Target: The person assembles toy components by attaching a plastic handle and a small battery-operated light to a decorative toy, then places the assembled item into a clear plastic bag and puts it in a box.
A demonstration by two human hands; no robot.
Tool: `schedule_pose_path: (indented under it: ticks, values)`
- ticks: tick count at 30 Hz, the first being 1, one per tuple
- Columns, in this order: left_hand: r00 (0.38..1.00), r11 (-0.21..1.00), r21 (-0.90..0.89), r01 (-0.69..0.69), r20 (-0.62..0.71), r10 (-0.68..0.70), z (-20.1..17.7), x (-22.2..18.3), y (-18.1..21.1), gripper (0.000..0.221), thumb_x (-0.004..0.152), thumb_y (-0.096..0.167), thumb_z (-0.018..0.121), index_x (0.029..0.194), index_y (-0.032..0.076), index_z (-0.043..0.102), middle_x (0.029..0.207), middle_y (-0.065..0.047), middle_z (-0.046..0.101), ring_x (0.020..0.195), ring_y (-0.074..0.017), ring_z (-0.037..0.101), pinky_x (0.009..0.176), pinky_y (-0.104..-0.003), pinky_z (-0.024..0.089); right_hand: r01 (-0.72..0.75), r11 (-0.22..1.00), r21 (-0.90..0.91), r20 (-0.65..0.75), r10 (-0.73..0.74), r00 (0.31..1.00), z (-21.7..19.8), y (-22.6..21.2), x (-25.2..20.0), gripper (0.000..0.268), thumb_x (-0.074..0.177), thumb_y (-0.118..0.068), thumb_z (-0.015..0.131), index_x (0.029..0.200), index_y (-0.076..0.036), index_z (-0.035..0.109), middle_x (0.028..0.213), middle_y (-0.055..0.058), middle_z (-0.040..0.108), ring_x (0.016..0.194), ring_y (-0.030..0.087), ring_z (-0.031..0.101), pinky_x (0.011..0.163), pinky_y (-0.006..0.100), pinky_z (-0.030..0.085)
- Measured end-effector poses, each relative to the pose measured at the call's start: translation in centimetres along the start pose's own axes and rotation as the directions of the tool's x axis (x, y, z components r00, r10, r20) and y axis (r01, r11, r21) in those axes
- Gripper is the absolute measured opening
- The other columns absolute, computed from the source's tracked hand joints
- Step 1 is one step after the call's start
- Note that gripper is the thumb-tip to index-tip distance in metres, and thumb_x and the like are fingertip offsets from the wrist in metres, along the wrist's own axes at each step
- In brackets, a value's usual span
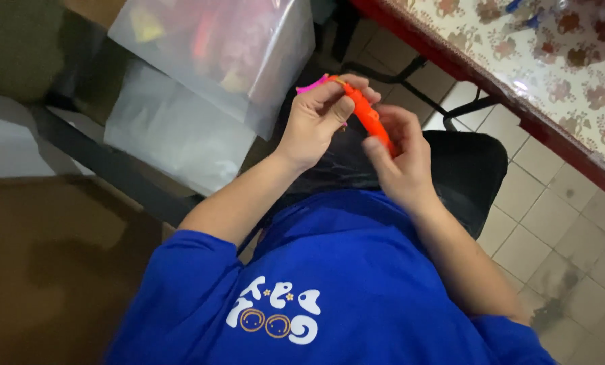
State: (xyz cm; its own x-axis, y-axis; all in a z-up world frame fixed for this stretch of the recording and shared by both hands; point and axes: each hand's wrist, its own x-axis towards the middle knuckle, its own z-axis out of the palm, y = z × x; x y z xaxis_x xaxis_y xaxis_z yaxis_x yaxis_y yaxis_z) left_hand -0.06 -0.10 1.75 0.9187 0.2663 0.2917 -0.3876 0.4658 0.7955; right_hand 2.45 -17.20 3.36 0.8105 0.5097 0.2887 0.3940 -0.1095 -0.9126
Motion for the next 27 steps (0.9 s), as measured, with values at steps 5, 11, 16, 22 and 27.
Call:
schedule_pose_path:
  ticks: [5, 11, 16, 22, 27]
  values:
    - [1.0, 1.0, -0.018, -0.004, 0.014, 0.004, 0.3, 0.2, -0.4, 0.032, 0.103, 0.022, 0.07, 0.125, -0.002, 0.068, 0.112, -0.019, 0.075, 0.108, -0.024, 0.074, 0.102, -0.035, 0.057, -0.064, 0.998, 0.019, -0.001, 0.064, 0.998, -0.2, 1.3, -0.5, 0.022, 0.108, -0.019, 0.059, 0.115, 0.0, 0.068, 0.08, 0.01, 0.065, 0.072, 0.021, 0.063, 0.067, 0.03, 0.048]
    - [1.0, 1.0, 0.012, -0.001, -0.001, 0.001, 0.3, 0.0, -1.5, 0.03, 0.102, 0.02, 0.071, 0.124, -0.001, 0.069, 0.113, -0.019, 0.075, 0.109, -0.0267, 0.074, 0.104, -0.039, 0.055, 0.06, 0.986, -0.157, -0.055, -0.07, 0.996, -0.3, 0.9, -0.4, 0.026, 0.105, -0.018, 0.068, 0.122, 0.002, 0.066, 0.091, 0.02, 0.07, 0.078, 0.035, 0.068, 0.067, 0.04, 0.051]
    - [0.998, 0.99, -0.133, 0.057, -0.006, -0.058, -0.1, -0.1, -3.1, 0.031, 0.104, 0.025, 0.067, 0.122, -0.001, 0.066, 0.109, -0.018, 0.073, 0.112, -0.0298, 0.072, 0.085, -0.035, 0.064, -0.2, 0.956, 0.213, 0.061, 0.192, 0.98, 0.6, 1.3, -0.6, 0.028, 0.111, -0.018, 0.05, 0.121, 0.002, 0.067, 0.07, 0.003, 0.057, 0.061, 0.011, 0.051, 0.06, 0.026, 0.047]
    - [0.985, 0.964, -0.207, 0.166, -0.005, -0.171, -0.1, -0.5, -2.6, 0.03, 0.103, 0.022, 0.067, 0.121, -0.002, 0.066, 0.107, -0.021, 0.071, 0.11, -0.0351, 0.073, 0.06, -0.031, 0.064, -0.45, 0.489, 0.748, 0.322, 0.325, 0.889, 0.2, 0.9, -0.4, 0.031, 0.111, -0.025, 0.048, 0.093, -0.001, 0.059, 0.066, -0.001, 0.038, 0.052, 0.009, 0.037, 0.057, 0.029, 0.041]
    - [0.994, 0.975, 0.204, 0.091, -0.078, -0.076, 0.1, -0.8, -3.8, 0.024, 0.095, 0.016, 0.08, 0.114, 0.001, 0.076, 0.11, -0.014, 0.077, 0.108, -0.0201, 0.071, 0.088, -0.031, 0.061, -0.128, 0.991, 0.042, 0.045, 0.126, 0.991, -0.3, 1.5, -0.1, 0.04, 0.1, -0.015, 0.072, 0.134, 0.001, 0.057, 0.095, 0.021, 0.07, 0.077, 0.025, 0.068, 0.069, 0.038, 0.053]
